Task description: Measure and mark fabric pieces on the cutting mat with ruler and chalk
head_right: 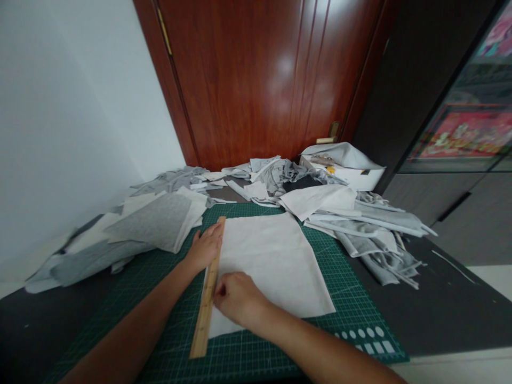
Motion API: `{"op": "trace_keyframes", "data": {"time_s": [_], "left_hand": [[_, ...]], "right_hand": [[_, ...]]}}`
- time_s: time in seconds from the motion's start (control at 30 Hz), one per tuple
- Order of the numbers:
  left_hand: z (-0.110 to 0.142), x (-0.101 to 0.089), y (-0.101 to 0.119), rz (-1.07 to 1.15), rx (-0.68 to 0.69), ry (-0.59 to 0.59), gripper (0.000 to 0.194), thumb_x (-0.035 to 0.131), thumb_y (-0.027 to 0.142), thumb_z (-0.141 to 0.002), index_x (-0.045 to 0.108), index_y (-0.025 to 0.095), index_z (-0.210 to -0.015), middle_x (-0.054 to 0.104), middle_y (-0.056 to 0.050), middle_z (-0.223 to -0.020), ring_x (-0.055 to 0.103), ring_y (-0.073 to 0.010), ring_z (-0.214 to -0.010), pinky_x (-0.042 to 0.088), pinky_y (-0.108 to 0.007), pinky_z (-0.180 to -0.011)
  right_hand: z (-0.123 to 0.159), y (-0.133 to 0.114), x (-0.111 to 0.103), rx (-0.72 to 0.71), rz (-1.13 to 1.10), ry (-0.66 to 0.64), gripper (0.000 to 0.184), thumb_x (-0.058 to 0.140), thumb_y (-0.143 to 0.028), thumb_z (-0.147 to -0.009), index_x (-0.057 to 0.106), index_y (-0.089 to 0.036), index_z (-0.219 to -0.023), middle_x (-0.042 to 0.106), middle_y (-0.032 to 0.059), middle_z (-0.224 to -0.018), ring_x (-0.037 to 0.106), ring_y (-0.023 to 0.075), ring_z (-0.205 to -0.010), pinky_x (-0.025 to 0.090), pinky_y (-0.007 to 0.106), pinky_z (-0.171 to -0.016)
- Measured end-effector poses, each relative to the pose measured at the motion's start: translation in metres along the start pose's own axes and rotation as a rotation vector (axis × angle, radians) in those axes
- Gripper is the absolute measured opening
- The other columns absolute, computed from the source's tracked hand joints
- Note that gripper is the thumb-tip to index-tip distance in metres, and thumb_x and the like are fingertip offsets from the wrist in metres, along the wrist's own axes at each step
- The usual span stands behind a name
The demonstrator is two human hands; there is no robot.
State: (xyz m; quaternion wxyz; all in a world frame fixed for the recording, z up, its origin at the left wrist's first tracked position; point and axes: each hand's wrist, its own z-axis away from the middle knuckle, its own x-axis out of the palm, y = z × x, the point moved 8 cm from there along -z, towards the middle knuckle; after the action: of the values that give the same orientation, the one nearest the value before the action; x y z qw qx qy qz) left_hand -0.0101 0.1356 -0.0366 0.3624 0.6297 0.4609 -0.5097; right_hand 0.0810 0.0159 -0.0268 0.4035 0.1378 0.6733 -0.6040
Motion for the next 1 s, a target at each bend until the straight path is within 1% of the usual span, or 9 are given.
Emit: {"op": "trace_keyframes", "data": {"time_s": [0.2,0.53,0.6,0.73,0.77,0.8,0.87,0.9,1.0], "left_hand": [[-0.001,0.003,-0.001,-0.007,0.008,0.015,0.047,0.029,0.019,-0.094,0.038,0.017,-0.140,0.039,-0.010,-0.148,0.037,-0.0217,-0.134,0.028,-0.053,-0.108],[-0.001,0.002,-0.001,-0.002,0.004,0.009,0.047,0.028,0.020,-0.094,0.038,0.018,-0.141,0.038,-0.010,-0.149,0.035,-0.0229,-0.135,0.026,-0.052,-0.108],[-0.001,0.003,-0.002,0.006,0.000,0.011,0.047,0.028,0.020,-0.095,0.038,0.017,-0.141,0.038,-0.011,-0.149,0.036,-0.0227,-0.134,0.026,-0.052,-0.108],[0.000,0.001,-0.002,0.024,0.003,0.025,0.047,0.028,0.019,-0.095,0.038,0.017,-0.141,0.040,-0.012,-0.148,0.036,-0.0224,-0.134,0.025,-0.051,-0.109],[0.000,0.001,-0.002,0.028,0.007,0.027,0.047,0.028,0.019,-0.094,0.039,0.017,-0.140,0.040,-0.012,-0.148,0.036,-0.0221,-0.134,0.025,-0.051,-0.109],[0.001,0.000,-0.001,0.032,0.011,0.027,0.047,0.028,0.018,-0.094,0.039,0.017,-0.140,0.039,-0.012,-0.148,0.036,-0.0217,-0.134,0.025,-0.051,-0.109],[0.001,-0.001,-0.001,0.039,0.012,0.030,0.047,0.029,0.018,-0.094,0.041,0.017,-0.139,0.039,-0.011,-0.148,0.036,-0.0211,-0.135,0.025,-0.050,-0.109],[0.001,-0.002,-0.002,0.043,0.009,0.031,0.046,0.029,0.019,-0.094,0.042,0.018,-0.138,0.039,-0.011,-0.148,0.036,-0.0207,-0.135,0.025,-0.050,-0.109],[0.001,-0.003,-0.004,0.061,-0.012,0.034,0.045,0.029,0.019,-0.094,0.043,0.020,-0.137,0.042,-0.009,-0.147,0.038,-0.0197,-0.133,0.025,-0.048,-0.110]], "right_hand": [[0.002,-0.004,0.003,-0.045,0.065,0.059,0.018,0.054,-0.013,-0.078,0.072,-0.015,-0.081,0.073,0.0057,-0.083,0.066,0.0158,-0.075,0.041,0.022,-0.067],[0.003,-0.003,0.002,-0.053,0.044,0.075,0.018,0.053,-0.010,-0.076,0.070,-0.014,-0.082,0.073,0.0062,-0.084,0.066,0.0160,-0.077,0.043,0.022,-0.068],[0.007,-0.005,0.007,-0.057,0.010,0.017,0.016,0.055,-0.010,-0.074,0.070,-0.014,-0.079,0.072,0.0053,-0.080,0.064,0.0153,-0.073,0.043,0.022,-0.065],[0.017,-0.005,0.024,0.001,-0.303,-0.274,0.012,0.059,-0.009,-0.070,0.068,-0.015,-0.074,0.066,-0.0010,-0.066,0.056,0.0094,-0.056,0.039,0.018,-0.053],[0.016,-0.002,0.020,0.029,-0.395,-0.291,0.011,0.058,-0.009,-0.071,0.067,-0.015,-0.075,0.064,-0.0024,-0.063,0.053,0.0080,-0.052,0.038,0.018,-0.050],[0.014,0.004,0.011,0.055,-0.463,-0.264,0.011,0.057,-0.010,-0.072,0.066,-0.015,-0.075,0.062,-0.0034,-0.061,0.050,0.0071,-0.049,0.037,0.017,-0.047],[0.004,0.024,-0.018,0.093,-0.513,-0.132,0.009,0.055,-0.013,-0.073,0.064,-0.015,-0.075,0.058,-0.0039,-0.058,0.047,0.0069,-0.047,0.034,0.017,-0.045],[-0.002,0.037,-0.037,0.086,-0.503,-0.043,0.008,0.055,-0.016,-0.074,0.063,-0.015,-0.075,0.058,-0.0034,-0.058,0.047,0.0076,-0.047,0.034,0.018,-0.045],[-0.011,0.084,-0.102,0.013,-0.386,0.318,0.010,0.057,-0.025,-0.074,0.060,-0.015,-0.073,0.060,-0.0010,-0.064,0.050,0.0099,-0.054,0.038,0.021,-0.052]]}}
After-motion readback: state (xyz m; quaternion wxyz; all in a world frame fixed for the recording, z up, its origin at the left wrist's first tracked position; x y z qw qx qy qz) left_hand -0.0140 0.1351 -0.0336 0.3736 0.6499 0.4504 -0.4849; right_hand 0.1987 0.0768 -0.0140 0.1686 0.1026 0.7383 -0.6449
